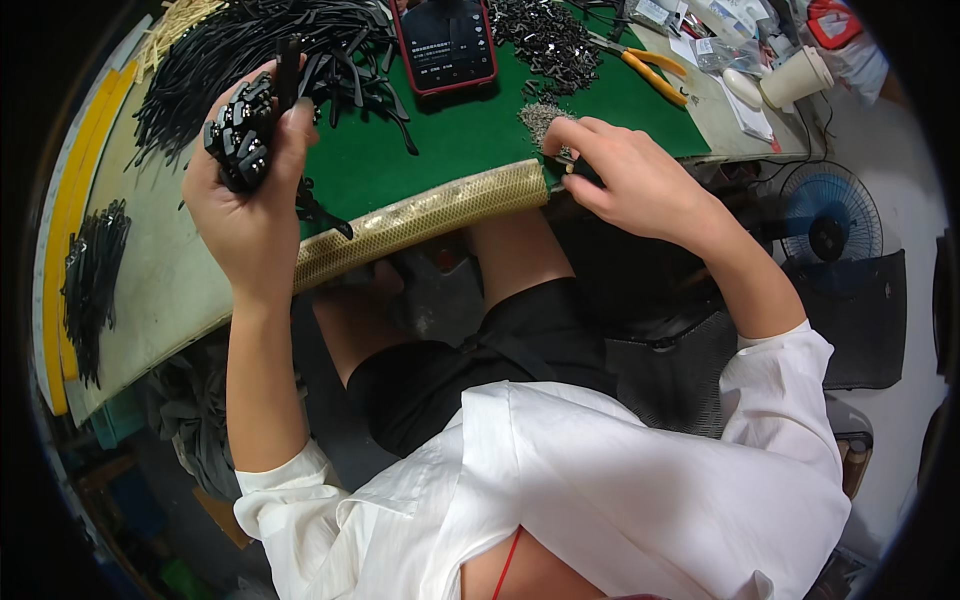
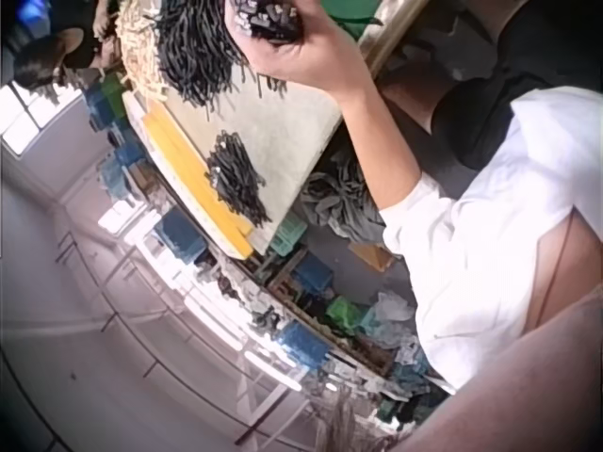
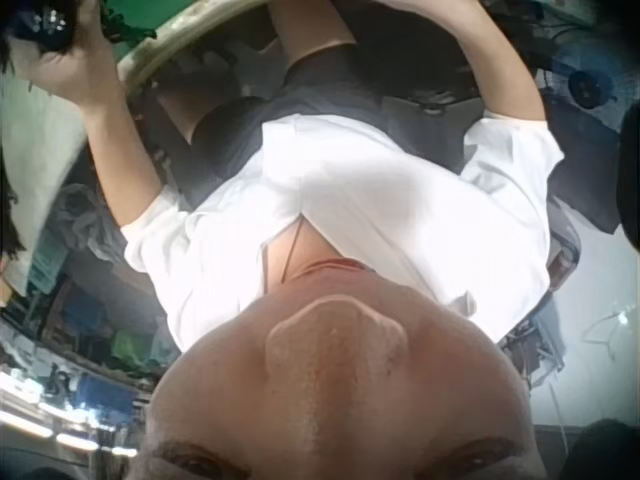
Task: The person sits on the floor and repeatedly picks up black cable ties and small metal components, then fastens them together using a handheld tool. The assembled items are placed on a green mat on the table.
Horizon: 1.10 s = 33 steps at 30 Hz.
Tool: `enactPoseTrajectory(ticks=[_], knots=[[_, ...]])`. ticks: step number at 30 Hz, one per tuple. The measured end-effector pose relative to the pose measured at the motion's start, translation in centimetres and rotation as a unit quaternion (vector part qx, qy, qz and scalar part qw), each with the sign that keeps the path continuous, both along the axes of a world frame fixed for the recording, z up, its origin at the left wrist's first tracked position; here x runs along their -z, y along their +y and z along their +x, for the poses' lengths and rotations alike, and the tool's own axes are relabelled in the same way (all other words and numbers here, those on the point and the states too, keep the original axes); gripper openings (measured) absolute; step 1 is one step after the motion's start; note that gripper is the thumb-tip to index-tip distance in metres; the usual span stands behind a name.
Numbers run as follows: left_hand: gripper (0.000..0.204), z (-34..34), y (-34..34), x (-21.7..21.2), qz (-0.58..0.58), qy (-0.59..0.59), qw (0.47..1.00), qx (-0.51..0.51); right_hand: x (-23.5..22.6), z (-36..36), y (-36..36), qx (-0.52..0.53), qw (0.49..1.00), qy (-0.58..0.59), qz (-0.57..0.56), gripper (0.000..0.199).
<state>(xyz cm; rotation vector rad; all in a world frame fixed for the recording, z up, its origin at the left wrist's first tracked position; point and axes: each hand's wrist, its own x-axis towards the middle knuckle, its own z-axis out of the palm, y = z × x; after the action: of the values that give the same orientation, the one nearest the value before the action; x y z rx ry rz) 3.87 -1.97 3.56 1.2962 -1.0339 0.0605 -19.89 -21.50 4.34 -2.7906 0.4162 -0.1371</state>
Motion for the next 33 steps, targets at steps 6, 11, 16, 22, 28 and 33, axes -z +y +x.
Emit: enactPoseTrajectory(ticks=[6, 11, 16, 22, 28, 33], knots=[[0.029, -0.9, 0.9, -0.8, 0.047, -0.002, 0.999, 0.01, -0.5, 0.6, 0.5, 0.034, 0.998, 0.044, -0.011, 0.026], [0.029, -1.8, 1.5, -1.3, 0.06, 0.022, 0.998, 0.026, -0.7, 1.1, 0.7, 0.027, 0.998, 0.058, -0.025, 0.028], [0.029, -2.7, 2.0, -1.4, 0.091, 0.032, 0.995, 0.034, -0.7, 1.3, 0.5, 0.015, 0.997, 0.059, -0.051, 0.029], [0.027, -3.3, 2.7, -0.9, 0.118, -0.048, 0.992, 0.01, -1.2, 1.6, 0.8, -0.012, 0.999, 0.003, -0.03, 0.031], [0.053, -4.8, 2.0, -0.4, 0.067, -0.24, 0.968, -0.009, -4.4, 2.5, 6.7, -0.016, 0.788, -0.118, 0.605, 0.034], [0.051, -5.0, 1.7, -0.3, 0.028, -0.271, 0.962, -0.016, -4.1, 2.9, 8.1, -0.017, 0.724, -0.133, 0.677, 0.036]])
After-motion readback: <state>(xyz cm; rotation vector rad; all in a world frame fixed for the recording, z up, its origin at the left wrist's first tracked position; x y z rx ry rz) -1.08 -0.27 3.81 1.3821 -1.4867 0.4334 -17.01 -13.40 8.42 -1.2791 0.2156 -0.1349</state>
